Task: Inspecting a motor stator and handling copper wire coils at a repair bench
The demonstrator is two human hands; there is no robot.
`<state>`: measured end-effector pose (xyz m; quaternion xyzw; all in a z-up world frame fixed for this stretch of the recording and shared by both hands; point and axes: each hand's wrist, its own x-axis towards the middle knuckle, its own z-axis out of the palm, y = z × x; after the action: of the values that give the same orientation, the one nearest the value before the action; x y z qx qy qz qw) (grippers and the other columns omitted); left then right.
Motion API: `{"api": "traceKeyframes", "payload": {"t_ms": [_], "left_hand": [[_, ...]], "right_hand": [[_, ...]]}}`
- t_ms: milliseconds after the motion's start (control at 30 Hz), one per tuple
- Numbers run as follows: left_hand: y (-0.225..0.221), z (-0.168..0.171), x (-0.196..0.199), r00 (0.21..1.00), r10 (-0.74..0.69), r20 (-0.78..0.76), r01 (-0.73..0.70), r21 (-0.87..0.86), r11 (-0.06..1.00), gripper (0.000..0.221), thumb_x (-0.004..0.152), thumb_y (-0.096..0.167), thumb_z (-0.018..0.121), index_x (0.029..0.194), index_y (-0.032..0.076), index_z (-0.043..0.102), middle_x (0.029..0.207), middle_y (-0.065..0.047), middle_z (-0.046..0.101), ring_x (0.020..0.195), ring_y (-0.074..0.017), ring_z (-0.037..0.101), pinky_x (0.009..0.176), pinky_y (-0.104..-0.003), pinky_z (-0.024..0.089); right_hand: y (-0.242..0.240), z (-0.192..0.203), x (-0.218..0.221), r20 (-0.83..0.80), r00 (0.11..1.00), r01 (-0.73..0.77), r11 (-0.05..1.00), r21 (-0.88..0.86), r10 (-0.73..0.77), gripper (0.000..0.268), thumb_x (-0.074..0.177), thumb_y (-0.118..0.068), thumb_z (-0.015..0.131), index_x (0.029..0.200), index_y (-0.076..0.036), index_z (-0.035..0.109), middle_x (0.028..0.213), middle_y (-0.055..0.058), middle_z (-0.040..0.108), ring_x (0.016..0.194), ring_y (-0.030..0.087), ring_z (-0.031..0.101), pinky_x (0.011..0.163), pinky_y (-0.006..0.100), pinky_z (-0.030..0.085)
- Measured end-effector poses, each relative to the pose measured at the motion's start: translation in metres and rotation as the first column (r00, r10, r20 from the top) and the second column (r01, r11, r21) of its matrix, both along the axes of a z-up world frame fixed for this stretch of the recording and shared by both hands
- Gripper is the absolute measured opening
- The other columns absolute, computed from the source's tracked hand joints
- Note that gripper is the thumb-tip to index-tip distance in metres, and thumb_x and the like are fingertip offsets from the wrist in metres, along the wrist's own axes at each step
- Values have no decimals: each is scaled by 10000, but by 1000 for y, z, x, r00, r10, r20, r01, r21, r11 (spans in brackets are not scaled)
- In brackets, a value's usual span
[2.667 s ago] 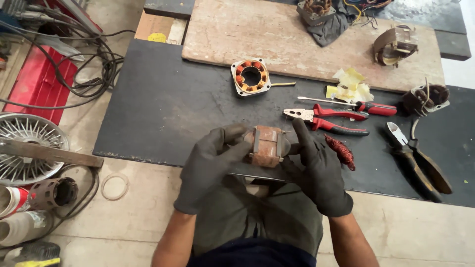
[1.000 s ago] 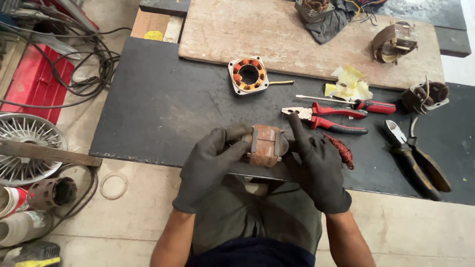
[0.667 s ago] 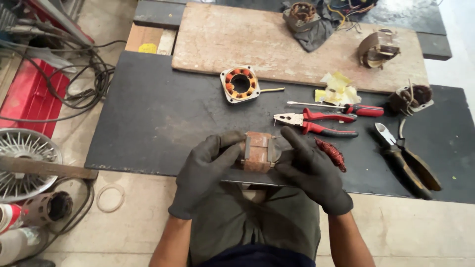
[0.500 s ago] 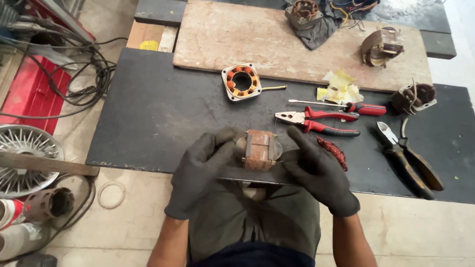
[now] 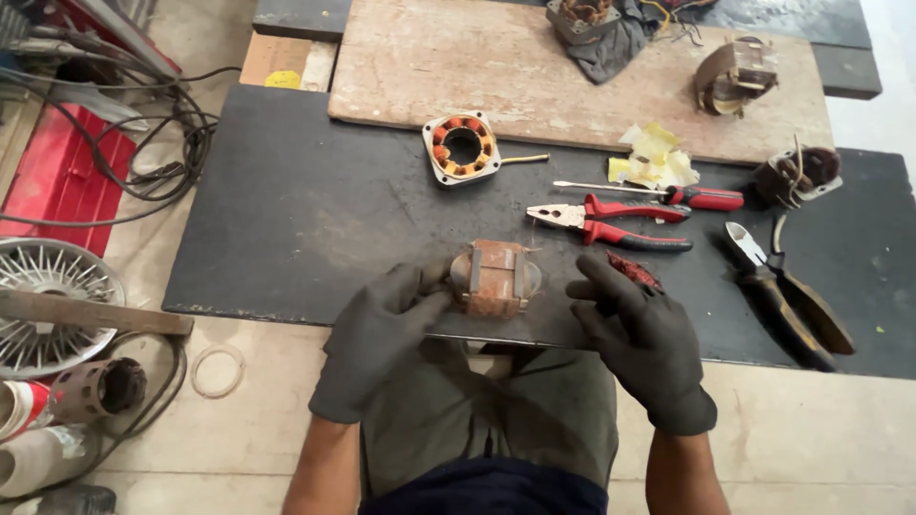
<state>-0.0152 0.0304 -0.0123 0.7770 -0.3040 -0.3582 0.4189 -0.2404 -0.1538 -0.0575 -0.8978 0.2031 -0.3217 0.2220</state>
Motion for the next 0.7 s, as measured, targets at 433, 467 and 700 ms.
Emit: {"api": "traceKeyframes", "payload": {"t_ms": [433, 467, 700], "left_hand": [[-33, 3, -5, 938, 173, -300, -209, -91, 974, 261, 771, 29, 625, 855, 173, 826, 626, -39, 670, 597, -137, 688, 632, -311, 619], [-33, 6, -4, 942, 142, -303, -179, -98, 979, 258, 774, 12, 631, 881, 140, 828, 664, -60, 700, 630, -128, 675, 658, -330, 613], [-25, -1, 16, 957, -121, -264, 88, -136, 987, 259, 847, 11, 620, 1047, 44, 781, 935, -146, 792, 907, -178, 677, 884, -426, 582]], "right_hand": [[1, 14, 44, -205, 939, -287, 957, -32, 275, 627, 786, -491, 810, 1318, -194, 659, 1249, 112, 676, 1082, 431, 668, 903, 511, 556], [7, 21, 46, -227, 941, -242, 968, 67, 251, 527, 817, -480, 783, 1283, -253, 684, 1240, 58, 701, 1082, 392, 678, 865, 494, 570], [22, 54, 61, -425, 881, -211, 977, 39, 208, 406, 786, -236, 820, 1114, -21, 714, 969, 333, 693, 852, 596, 634, 694, 691, 527]]}}
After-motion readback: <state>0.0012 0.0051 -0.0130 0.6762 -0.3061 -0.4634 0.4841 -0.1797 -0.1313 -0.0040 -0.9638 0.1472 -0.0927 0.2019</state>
